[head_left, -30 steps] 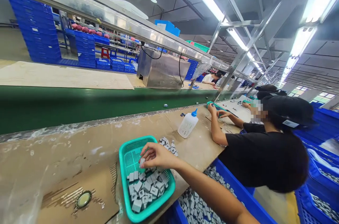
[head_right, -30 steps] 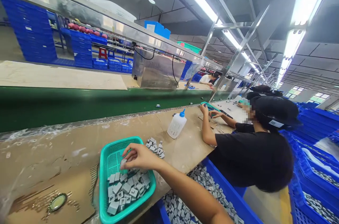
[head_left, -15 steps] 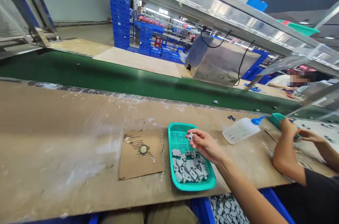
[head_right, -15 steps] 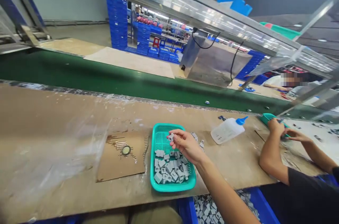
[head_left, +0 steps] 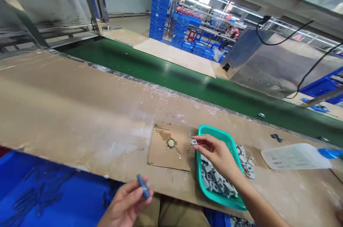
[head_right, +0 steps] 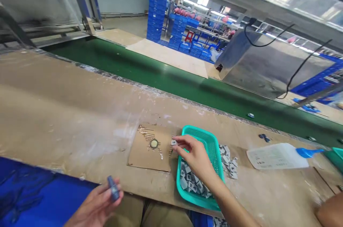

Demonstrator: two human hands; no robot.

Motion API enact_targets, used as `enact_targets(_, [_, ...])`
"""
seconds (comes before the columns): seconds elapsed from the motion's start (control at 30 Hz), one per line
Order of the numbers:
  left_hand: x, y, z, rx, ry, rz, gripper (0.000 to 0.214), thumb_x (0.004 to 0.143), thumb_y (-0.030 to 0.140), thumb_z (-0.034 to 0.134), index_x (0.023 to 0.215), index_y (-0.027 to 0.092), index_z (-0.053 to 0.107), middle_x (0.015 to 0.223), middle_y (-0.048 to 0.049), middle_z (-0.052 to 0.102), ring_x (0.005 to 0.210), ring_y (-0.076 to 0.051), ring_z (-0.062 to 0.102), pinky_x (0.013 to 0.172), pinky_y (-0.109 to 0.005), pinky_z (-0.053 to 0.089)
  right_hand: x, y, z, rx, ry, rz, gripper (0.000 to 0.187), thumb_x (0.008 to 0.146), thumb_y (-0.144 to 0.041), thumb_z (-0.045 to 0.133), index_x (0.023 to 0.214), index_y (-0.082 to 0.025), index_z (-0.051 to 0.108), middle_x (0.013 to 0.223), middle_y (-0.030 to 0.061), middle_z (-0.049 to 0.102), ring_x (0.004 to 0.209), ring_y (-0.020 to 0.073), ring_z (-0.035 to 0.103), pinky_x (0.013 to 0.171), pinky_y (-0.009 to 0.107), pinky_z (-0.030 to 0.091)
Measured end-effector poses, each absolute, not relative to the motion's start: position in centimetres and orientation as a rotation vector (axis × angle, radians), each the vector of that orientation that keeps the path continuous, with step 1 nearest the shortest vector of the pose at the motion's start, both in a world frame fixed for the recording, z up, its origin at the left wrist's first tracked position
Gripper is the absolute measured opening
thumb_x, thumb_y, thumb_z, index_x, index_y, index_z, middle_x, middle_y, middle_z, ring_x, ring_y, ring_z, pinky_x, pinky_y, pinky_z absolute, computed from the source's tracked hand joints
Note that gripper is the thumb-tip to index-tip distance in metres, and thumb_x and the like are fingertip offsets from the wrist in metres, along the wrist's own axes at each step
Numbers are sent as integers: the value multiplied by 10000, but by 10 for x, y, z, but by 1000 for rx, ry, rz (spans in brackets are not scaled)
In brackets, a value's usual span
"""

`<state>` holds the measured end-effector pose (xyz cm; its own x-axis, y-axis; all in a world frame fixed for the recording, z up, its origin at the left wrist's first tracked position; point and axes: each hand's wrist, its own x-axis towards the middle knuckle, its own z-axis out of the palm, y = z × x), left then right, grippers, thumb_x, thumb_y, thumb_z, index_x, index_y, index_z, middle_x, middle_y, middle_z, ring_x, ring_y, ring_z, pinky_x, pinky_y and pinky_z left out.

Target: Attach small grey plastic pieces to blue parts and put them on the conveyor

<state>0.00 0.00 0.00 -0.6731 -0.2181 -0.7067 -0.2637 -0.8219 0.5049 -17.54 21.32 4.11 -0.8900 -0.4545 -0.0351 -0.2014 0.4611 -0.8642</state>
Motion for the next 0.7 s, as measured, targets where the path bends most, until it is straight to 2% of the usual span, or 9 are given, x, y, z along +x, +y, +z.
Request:
enact_targets(0.17, [-25, 10, 10, -1016, 863, 2732, 323, 506, 201, 852, 794, 123, 729, 723, -51, 692, 647, -118, 630, 620, -174, 558, -178, 179, 34, -1081, 2708, -917, 218, 841, -239, 528, 1014, -193, 653, 898, 80, 681, 801, 201, 636, 727, 338, 506])
enact_targets(0.3, [-26, 10, -4, -1010, 966, 2791, 273, 531, 231, 843, 751, 122, 723, 724, -42, 689, 662, -115, 622, 631, -188, 558, -181, 163, 30, -1183, 2664, -750, 195, 850, -239, 536, 985, -200, 671, 915, 84, 666, 829, 205, 628, 729, 328, 502])
enact_targets(0.47, [-29, 13, -6, -1122, 933, 2819, 292, 477, 239, 865, 695, 116, 715, 690, -57, 702, 628, -120, 630, 600, -181, 551, -187, 154, 21, -1251, 2593, -605, 220, 872, -232, 508, 995, -195, 687, 864, 84, 653, 809, 201, 613, 723, 316, 485])
enact_targets(0.57, [-36, 17, -2, -1149, 885, 2858, 288, 479, 237, 864, 695, 114, 718, 710, -61, 710, 638, -118, 637, 615, -177, 554, -188, 153, 26, -1161, 2572, -710, 218, 861, -256, 525, 973, -205, 704, 828, 76, 664, 762, 196, 616, 691, 313, 480])
enact_targets(0.7, [-49, 27, 4, -1137, 810, 2925, 285, 480, 221, 863, 695, 104, 717, 732, -67, 713, 660, -125, 644, 645, -191, 564, -181, 161, 44, -709, 2460, -1176, 236, 755, -366, 660, 917, -210, 731, 810, 72, 706, 716, 202, 641, 647, 313, 506])
